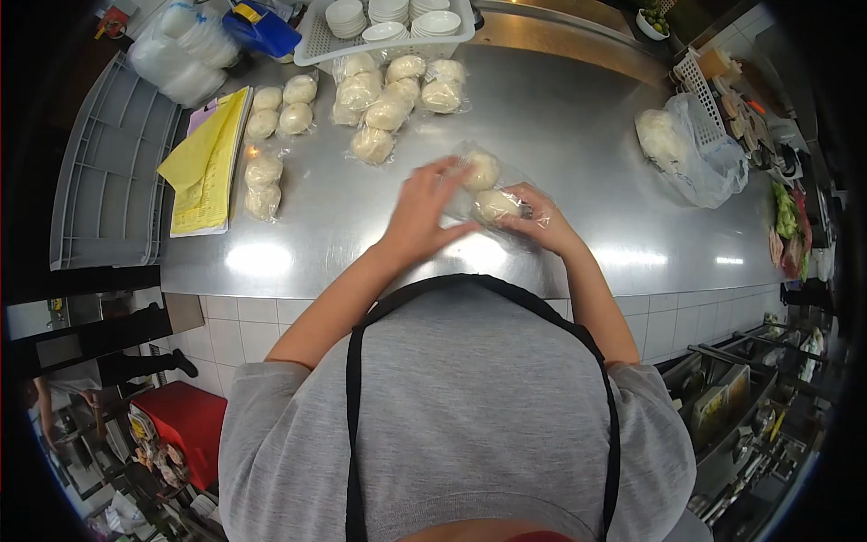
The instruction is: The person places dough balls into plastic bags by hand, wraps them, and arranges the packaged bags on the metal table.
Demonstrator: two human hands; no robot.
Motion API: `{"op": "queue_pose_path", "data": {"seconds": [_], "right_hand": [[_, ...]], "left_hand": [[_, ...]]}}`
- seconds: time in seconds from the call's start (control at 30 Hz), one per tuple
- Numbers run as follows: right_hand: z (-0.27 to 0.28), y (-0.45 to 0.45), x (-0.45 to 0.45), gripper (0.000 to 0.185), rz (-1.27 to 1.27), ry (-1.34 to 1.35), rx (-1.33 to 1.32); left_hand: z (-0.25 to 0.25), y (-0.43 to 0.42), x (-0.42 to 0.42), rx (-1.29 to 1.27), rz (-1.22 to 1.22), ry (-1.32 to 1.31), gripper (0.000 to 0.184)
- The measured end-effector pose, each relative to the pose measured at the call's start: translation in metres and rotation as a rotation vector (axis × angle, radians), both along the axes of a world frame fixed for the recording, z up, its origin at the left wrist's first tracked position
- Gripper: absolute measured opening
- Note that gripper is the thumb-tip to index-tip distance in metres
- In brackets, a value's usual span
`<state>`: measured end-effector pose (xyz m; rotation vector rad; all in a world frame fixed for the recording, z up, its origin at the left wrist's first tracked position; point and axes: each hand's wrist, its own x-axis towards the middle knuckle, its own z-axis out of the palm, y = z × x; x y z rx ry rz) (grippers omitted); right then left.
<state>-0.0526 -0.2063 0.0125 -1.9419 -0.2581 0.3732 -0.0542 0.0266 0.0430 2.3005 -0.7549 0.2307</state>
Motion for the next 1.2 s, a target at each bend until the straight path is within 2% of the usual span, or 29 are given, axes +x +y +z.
{"op": "queue_pose_path", "data": {"seconds": [0.03,0.07,0.13,0.17,0.27,0.33,0.43,0.47,0.5,0.57,0.7,0.77,0.8,0.87,0.97,1.0,1.07,1.1,1.17,1.2], "right_hand": [[0.001,0.002,0.001,0.044,0.050,-0.019,-0.038],[-0.006,0.004,0.005,0.044,0.051,-0.014,-0.038],[-0.020,0.010,0.012,0.045,0.032,0.143,0.326],[-0.024,0.010,0.012,0.045,0.035,0.147,0.326],[-0.020,0.016,0.010,0.045,-0.039,0.298,0.384],[-0.016,0.021,0.002,0.036,-0.103,0.181,0.450],[-0.050,0.026,0.006,0.028,-0.161,0.233,0.602],[-0.059,0.029,0.011,0.019,-0.226,0.264,0.632],[-0.060,0.034,0.012,0.019,-0.227,0.265,0.632],[-0.062,0.043,0.011,0.007,-0.308,0.165,0.483],[-0.059,0.045,0.017,0.014,-0.186,0.146,0.313],[-0.057,0.047,0.021,0.022,-0.352,0.703,0.864],[-0.051,0.048,0.020,0.022,-0.355,0.703,0.863],[-0.029,0.051,0.022,0.032,-0.115,-0.066,-0.239],[-0.008,0.058,0.024,0.036,-0.083,0.052,-0.374],[-0.032,0.052,0.028,0.036,-0.083,0.050,-0.372],[-0.097,0.031,0.033,0.036,0.032,-0.322,0.014],[-0.078,0.027,0.028,0.036,0.033,-0.318,0.016],[-0.009,0.018,0.019,0.030,0.274,0.041,-0.260],[-0.009,0.007,0.019,0.030,0.271,0.040,-0.264]], "left_hand": [[0.006,-0.007,-0.003,0.055,-0.170,-0.059,0.066],[0.003,-0.016,-0.005,0.054,-0.169,-0.054,0.066],[-0.004,-0.032,-0.009,0.163,-0.409,-0.183,0.050],[-0.010,-0.035,-0.008,0.163,-0.406,-0.180,0.050],[-0.017,-0.038,-0.003,0.131,-0.359,-0.278,0.027],[-0.020,-0.036,-0.002,0.101,-0.384,-0.297,0.023],[-0.027,-0.042,-0.007,0.034,-0.411,-0.324,0.018],[-0.028,-0.045,-0.009,-0.001,-0.409,-0.337,0.018],[-0.028,-0.047,-0.009,-0.001,-0.410,-0.336,0.018],[-0.028,-0.047,-0.008,0.004,-0.329,-0.357,0.015],[-0.033,-0.041,-0.008,-0.035,-0.377,-0.257,0.012],[-0.025,-0.039,-0.010,-0.066,-0.397,-0.239,0.011],[-0.022,-0.041,-0.011,-0.068,-0.399,-0.238,0.011],[-0.017,-0.046,-0.011,-0.088,-0.554,-0.247,0.010],[-0.010,-0.042,-0.007,-0.034,-0.575,-0.113,0.015],[-0.005,-0.042,-0.002,-0.032,-0.575,-0.114,0.015],[0.001,-0.044,0.011,-0.294,-0.486,0.050,0.021],[-0.005,-0.042,0.024,-0.294,-0.484,0.054,0.021],[-0.021,-0.034,0.055,0.041,-0.235,-0.155,0.033],[-0.024,-0.028,0.059,0.038,-0.237,-0.157,0.033]]}}
